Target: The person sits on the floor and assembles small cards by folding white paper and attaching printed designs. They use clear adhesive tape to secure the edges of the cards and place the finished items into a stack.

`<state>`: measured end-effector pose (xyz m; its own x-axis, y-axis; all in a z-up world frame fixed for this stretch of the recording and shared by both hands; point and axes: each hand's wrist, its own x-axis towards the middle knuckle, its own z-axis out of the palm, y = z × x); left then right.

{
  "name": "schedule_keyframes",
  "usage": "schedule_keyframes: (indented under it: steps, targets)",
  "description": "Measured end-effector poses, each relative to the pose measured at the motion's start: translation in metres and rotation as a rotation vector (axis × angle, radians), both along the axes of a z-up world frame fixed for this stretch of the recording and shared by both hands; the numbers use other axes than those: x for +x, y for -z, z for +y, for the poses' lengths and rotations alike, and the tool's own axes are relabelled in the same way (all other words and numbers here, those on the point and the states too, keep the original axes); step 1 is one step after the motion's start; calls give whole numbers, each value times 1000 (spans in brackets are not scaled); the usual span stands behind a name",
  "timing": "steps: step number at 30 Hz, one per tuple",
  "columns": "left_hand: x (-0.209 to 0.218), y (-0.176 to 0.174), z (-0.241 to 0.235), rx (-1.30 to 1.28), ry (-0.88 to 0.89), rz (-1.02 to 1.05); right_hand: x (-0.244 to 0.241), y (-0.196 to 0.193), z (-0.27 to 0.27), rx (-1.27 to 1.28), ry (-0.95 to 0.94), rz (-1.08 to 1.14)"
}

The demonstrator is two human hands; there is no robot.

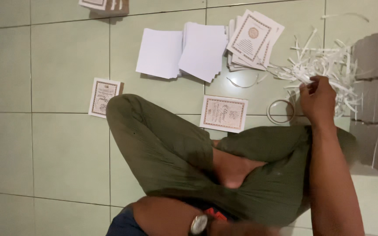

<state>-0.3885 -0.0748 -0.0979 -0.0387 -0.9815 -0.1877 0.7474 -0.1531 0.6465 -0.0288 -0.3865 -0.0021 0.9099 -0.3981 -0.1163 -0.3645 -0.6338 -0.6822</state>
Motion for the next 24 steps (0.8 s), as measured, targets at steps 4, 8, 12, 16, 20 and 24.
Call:
schedule_keyframes:
  steps: [4, 8, 12, 16, 20, 24]
  targets:
    - [198, 14, -38, -1, -320, -856, 4, 16, -12, -4, -17, -20]
    - [463, -170, -64, 726, -1267, -1428, 0, 59, -26, -9, -3, -19]
    - [539, -94, -60, 1109, -955, -1400, 6, 33, -18, 29, 16, 15]
    - [569, -58, -62, 1271, -708, -1400, 14, 30, -16, 89, 60, 109]
    - [561, -93, -60, 1250, -955, -1388, 20, 10, -4, -29, -18, 174]
    - [527, -157, -29, 943, -1277, -1302, 35, 52, 10, -511, -527, -154]
